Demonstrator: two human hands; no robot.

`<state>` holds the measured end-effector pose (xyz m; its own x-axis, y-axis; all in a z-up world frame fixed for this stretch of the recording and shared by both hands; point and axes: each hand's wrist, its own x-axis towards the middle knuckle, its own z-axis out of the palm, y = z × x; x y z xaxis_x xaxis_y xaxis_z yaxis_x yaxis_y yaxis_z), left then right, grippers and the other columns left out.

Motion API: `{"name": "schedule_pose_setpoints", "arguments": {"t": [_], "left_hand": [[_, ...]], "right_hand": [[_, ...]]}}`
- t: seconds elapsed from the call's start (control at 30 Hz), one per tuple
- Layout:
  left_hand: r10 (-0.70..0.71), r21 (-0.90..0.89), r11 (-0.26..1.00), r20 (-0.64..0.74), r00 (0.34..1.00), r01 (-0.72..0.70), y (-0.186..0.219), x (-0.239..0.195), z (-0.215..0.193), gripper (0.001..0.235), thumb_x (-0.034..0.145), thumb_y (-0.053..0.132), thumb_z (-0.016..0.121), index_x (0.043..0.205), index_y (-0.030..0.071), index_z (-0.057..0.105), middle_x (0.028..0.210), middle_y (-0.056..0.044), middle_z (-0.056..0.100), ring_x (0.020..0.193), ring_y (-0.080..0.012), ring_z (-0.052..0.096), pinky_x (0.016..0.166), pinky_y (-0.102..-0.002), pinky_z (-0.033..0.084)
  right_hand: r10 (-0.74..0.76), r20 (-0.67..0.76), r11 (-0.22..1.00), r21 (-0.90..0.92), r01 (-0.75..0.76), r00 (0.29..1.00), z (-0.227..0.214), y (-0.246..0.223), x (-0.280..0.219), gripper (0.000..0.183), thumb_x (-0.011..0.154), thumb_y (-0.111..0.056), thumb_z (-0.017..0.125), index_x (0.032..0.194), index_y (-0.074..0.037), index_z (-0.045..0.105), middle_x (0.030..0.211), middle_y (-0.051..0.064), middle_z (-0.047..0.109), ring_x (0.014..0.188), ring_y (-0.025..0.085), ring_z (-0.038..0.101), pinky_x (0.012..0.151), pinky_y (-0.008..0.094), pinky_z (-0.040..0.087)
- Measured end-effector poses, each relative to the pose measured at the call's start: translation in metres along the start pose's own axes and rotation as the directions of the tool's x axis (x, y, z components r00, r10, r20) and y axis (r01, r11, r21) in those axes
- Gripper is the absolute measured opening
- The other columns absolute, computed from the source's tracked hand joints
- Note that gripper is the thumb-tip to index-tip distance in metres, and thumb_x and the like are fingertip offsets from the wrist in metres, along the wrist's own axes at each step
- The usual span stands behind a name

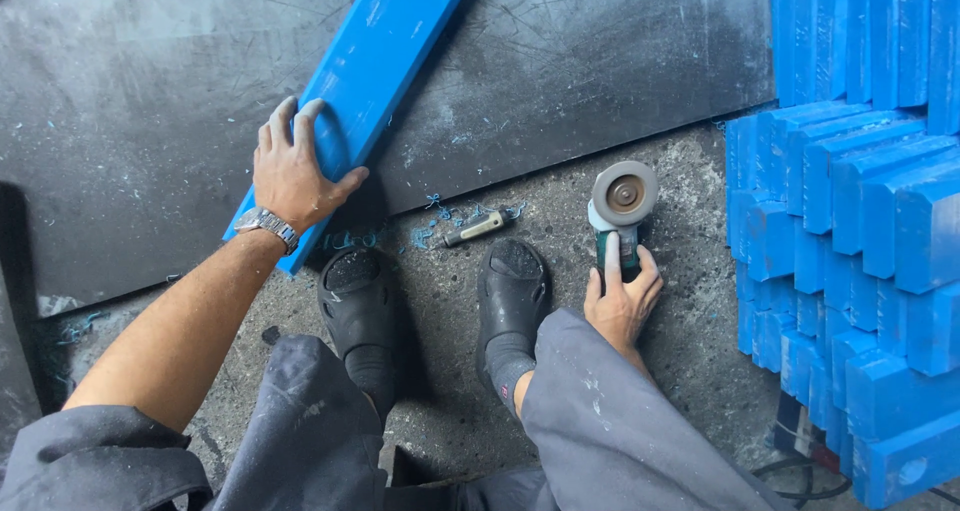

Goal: Finishing blue plastic blocks using an angle grinder and a deburring tool on a workshop floor.

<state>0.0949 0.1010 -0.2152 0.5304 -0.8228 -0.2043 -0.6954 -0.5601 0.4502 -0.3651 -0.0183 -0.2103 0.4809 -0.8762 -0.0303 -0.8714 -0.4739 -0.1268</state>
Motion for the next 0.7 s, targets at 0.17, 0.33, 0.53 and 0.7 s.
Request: {"name": "schedule_pose_setpoints", "arguments": {"t": [0.17,0.33,0.53,0.7], "left_hand": [[-0.011,0.037,0.999,0.038,0.999,0.009,0.005,0.004,-0.007,0.105,0.064,0.040,0.093,0.153,0.015,0.042,0.151,-0.029,0.039,0.134,-0.0501,0.042,0.105,-0.060,0.041],[0.019,0.052,0.998,0.072,0.997,-0.023,0.000,0.001,-0.016,0.101,0.060,0.037,0.094,0.149,0.024,0.047,0.148,-0.024,0.045,0.132,-0.0468,0.046,0.104,-0.059,0.044],[0.209,0.045,0.975,0.122,0.970,-0.216,-0.010,-0.008,-0.031,0.099,0.051,0.034,0.093,0.142,0.026,0.053,0.146,-0.021,0.048,0.129,-0.0455,0.049,0.101,-0.058,0.046],[0.307,0.037,0.947,0.174,0.936,-0.318,-0.023,-0.018,-0.033,0.092,0.053,0.031,0.089,0.139,0.028,0.056,0.145,-0.018,0.051,0.130,-0.0433,0.050,0.104,-0.057,0.046]], "right_hand": [[0.017,-0.042,0.992,0.124,-0.012,0.999,-0.026,-0.025,0.007,0.064,0.087,-0.018,0.076,0.148,-0.015,0.058,0.142,0.024,0.041,0.128,0.042,0.041,0.109,0.054,0.037],[-0.022,0.030,0.955,0.295,0.012,0.999,-0.033,-0.071,0.010,0.048,0.087,-0.012,0.075,0.133,-0.014,0.064,0.143,0.017,0.045,0.133,0.038,0.043,0.112,0.050,0.040],[-0.643,0.058,0.718,0.392,0.575,0.764,-0.012,-0.148,0.065,0.056,0.079,-0.018,0.073,0.133,-0.010,0.061,0.130,0.018,0.056,0.126,0.040,0.049,0.105,0.052,0.036],[-0.731,0.326,0.680,0.267,0.683,0.600,0.044,-0.152,0.073,0.036,0.090,-0.006,0.065,0.126,-0.003,0.059,0.120,0.014,0.057,0.121,0.033,0.053,0.106,0.048,0.042]]}}
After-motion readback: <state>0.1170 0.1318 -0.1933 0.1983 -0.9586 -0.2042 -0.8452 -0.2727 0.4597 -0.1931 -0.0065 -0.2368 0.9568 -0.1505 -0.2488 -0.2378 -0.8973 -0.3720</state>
